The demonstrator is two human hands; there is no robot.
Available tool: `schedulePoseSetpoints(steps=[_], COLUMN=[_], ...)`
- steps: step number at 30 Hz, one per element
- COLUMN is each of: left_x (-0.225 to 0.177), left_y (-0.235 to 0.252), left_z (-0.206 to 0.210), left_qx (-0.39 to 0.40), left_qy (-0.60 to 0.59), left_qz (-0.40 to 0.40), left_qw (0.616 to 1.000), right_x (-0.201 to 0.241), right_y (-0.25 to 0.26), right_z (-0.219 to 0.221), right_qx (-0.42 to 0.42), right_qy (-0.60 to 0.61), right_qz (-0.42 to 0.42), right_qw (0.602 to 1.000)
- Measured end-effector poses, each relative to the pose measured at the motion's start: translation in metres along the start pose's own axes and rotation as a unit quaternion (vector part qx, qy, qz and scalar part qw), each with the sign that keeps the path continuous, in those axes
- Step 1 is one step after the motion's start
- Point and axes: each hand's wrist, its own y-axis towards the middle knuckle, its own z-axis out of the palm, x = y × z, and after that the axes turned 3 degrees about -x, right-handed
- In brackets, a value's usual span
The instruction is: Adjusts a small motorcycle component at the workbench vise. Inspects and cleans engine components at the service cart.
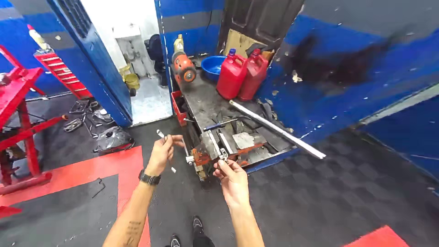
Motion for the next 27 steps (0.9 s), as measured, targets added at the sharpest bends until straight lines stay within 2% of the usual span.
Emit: schedulePoseSetpoints(steps=[3,6,10,14,17,20,27], left_x=[-0.018,-0.038,-0.063,-0.070,-0.077,-0.086,-0.106], left_y=[-0.071,-0.116,-0.173,-0.243,-0.304,-0.362,-0.465], left_z=[-0.031,-0.077,-0.154,-0.241,-0.313,-0.381,-0.496], left_qx=[-0.009,-0.055,-0.116,-0.219,-0.309,-0.407,-0.564], left_qy=[0.061,0.075,0.079,0.076,0.064,0.070,0.027], left_qz=[0.021,0.081,0.138,0.180,0.206,0.203,0.239], left_qw=[0.998,0.992,0.980,0.956,0.926,0.888,0.790], right_x=[-0.007,-0.028,-0.073,-0.138,-0.192,-0.239,-0.328], right_y=[-0.023,-0.041,-0.085,-0.156,-0.220,-0.285,-0.408], right_z=[0.022,0.063,0.142,0.232,0.293,0.351,0.461], right_qx=[0.141,0.270,0.396,0.526,0.595,0.638,0.710], right_qy=[0.021,0.032,0.014,-0.030,-0.074,-0.091,-0.122], right_qz=[0.080,0.166,0.256,0.311,0.358,0.388,0.445], right_qw=[0.986,0.948,0.882,0.791,0.716,0.658,0.532])
